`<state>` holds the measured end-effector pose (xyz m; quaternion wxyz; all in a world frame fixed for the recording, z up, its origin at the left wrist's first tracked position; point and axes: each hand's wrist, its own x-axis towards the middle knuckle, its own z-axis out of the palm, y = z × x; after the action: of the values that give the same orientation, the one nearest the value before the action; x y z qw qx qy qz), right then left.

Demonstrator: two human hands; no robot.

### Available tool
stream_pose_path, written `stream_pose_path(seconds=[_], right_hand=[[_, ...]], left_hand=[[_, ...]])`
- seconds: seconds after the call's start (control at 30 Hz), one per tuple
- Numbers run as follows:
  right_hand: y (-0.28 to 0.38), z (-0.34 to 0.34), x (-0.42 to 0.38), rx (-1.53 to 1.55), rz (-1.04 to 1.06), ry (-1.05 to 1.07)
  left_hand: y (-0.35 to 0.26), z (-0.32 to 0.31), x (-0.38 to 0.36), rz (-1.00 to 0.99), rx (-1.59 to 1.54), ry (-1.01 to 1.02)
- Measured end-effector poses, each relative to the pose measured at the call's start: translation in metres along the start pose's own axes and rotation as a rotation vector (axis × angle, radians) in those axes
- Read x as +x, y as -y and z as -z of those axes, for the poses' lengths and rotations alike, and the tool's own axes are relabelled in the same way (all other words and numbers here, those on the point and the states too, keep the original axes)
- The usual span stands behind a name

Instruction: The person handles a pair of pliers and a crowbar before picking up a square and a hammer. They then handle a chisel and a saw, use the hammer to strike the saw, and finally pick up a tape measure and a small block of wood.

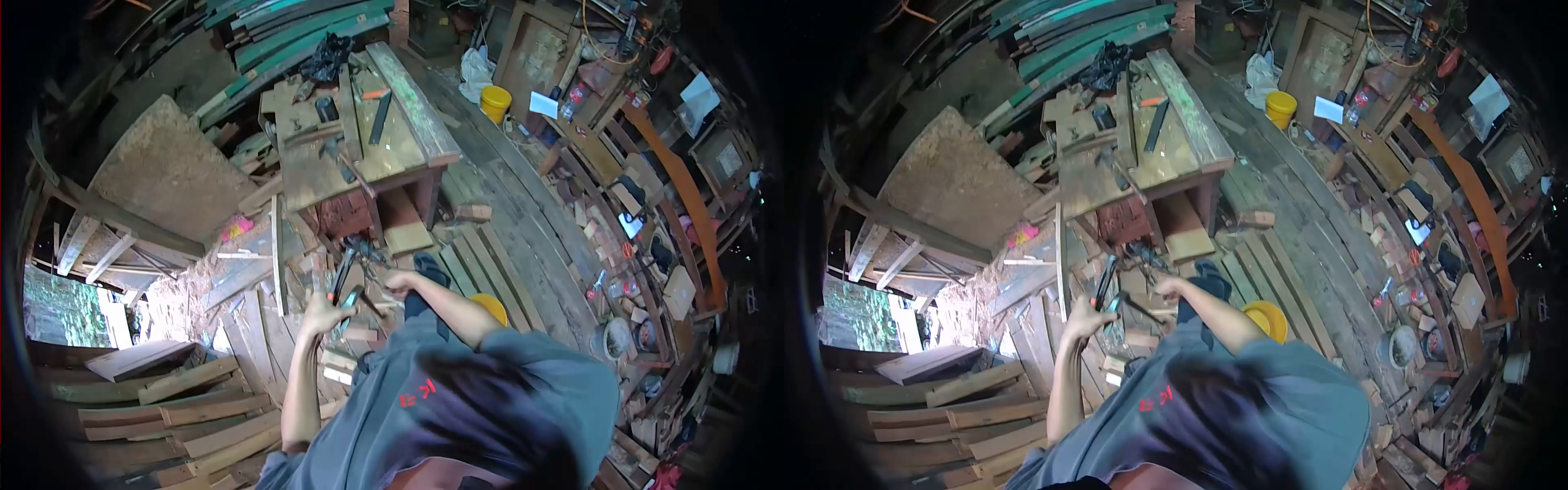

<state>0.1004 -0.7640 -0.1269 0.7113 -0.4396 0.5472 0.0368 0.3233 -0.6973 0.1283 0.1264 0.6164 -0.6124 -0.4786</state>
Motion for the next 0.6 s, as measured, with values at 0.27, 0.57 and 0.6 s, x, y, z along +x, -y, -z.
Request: stream_pose_path(seconds=[0.27,0.57,0.6], right_hand=[[0.07,0.254,-0.161,-0.056,0.454,-1.288],[0.133,0.409,-0.116,-0.403,0.205,-1.013],[0.14,0.411,-0.109,-0.409,0.165,-0.968]], left_hand=[[0.043,0.01,0.078,0.272,0.023,-0.226],[-0.048,0.019,0.081,0.485,-0.116,-0.5],[-0.05,0.018,0.079,0.546,-0.166,-0.536]])
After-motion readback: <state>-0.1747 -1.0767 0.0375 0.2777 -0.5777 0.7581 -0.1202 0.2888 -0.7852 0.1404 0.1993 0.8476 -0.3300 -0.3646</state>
